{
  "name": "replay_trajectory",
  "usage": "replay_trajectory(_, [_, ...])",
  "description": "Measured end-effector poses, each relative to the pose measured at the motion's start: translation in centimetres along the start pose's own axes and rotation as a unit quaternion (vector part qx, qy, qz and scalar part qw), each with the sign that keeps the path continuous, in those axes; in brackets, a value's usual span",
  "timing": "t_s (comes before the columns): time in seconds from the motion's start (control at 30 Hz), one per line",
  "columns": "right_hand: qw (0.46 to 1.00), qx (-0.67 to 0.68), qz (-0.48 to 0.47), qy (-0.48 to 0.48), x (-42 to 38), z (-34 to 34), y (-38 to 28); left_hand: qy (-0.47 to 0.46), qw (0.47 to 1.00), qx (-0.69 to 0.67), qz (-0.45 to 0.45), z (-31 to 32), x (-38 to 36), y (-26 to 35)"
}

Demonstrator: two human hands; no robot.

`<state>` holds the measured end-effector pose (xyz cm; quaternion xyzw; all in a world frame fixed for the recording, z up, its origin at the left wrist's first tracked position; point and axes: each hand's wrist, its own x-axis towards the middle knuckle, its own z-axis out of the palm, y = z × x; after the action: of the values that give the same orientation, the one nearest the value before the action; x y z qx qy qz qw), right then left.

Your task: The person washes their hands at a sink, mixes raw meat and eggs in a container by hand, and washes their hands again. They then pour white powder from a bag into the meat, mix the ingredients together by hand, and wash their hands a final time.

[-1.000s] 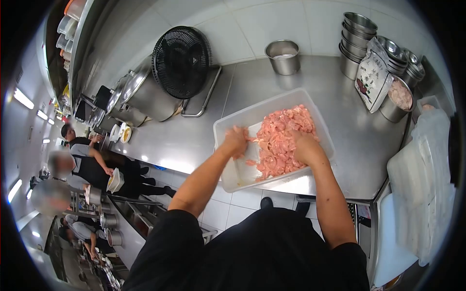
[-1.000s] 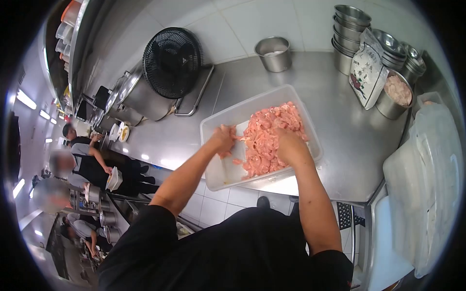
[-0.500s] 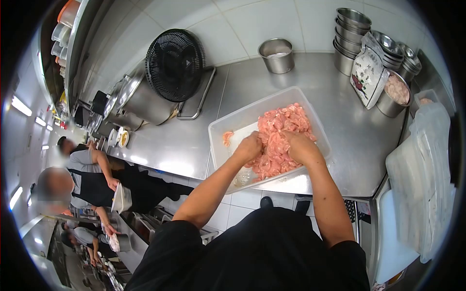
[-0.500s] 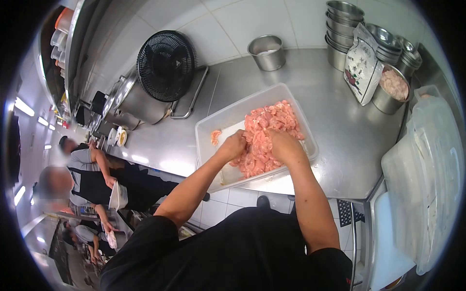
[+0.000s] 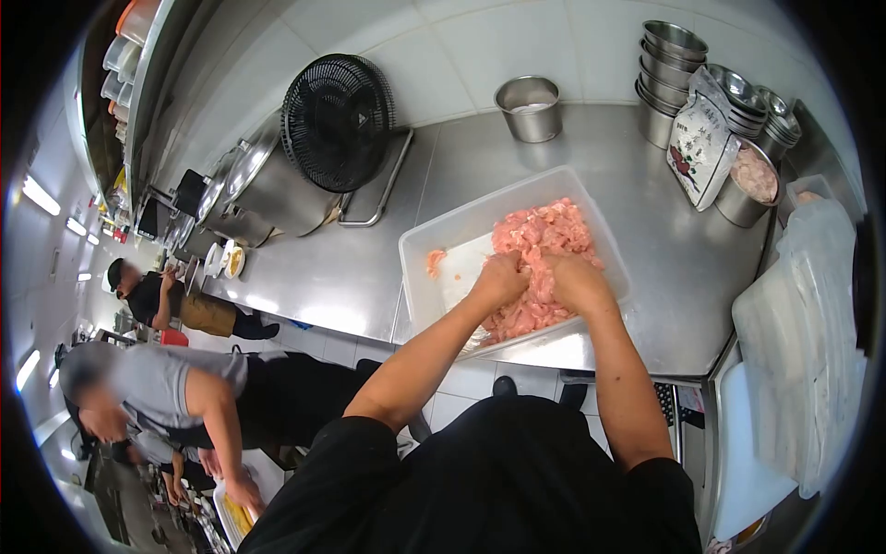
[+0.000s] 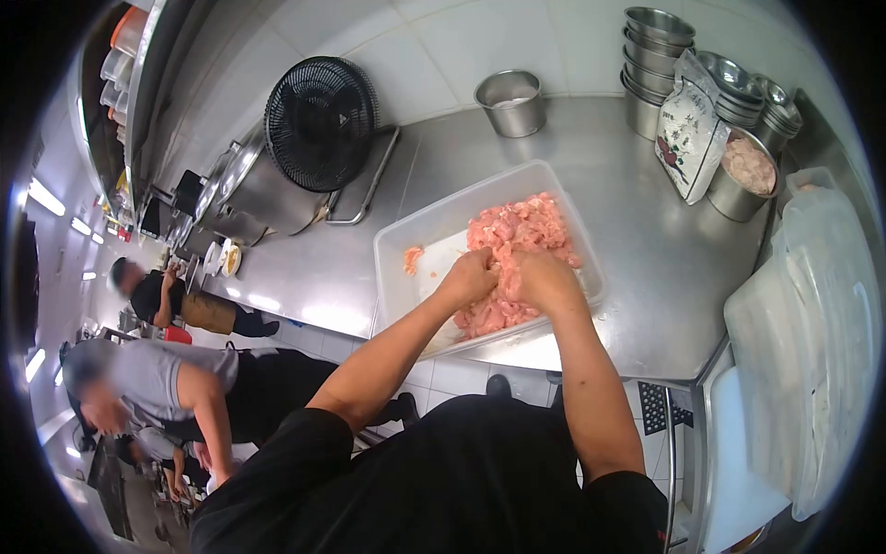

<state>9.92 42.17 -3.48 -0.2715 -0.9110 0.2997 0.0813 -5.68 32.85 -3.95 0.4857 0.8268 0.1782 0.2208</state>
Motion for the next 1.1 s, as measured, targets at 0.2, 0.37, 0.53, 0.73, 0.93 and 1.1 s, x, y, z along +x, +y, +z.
replay_trajectory(0.2, [0.987,0.041,-0.075,0.134,-0.8,-1.3,-1.4,0.024,0.991,-0.124,-0.033,-0.9,-0.8,-1.1])
replay_trajectory(0.37, [0.981,0.169,-0.068,0.07,-0.1,-1.4,-1.0,-0.036,0.946,-0.322,-0.028,-1.6,-0.8,0.3])
replay_trajectory(0.53, [0.985,0.153,-0.002,0.079,0.6,-0.2,0.3,-0.05,0.922,-0.383,-0.007,-1.7,-0.8,2.2])
replay_trajectory(0.73, [0.989,0.143,-0.017,0.044,0.1,-2.1,-0.7,0.009,0.938,-0.344,0.043,1.6,0.4,-0.9])
replay_trajectory(0.93, [0.989,0.146,-0.009,0.025,-0.1,-2.7,-1.6,0.057,0.984,-0.167,0.035,-1.4,-2.5,1.9])
replay_trajectory(1.1, [0.993,0.118,-0.019,0.02,-0.5,-2.8,-1.9,0.072,0.979,-0.179,0.067,-1.1,-3.2,1.5])
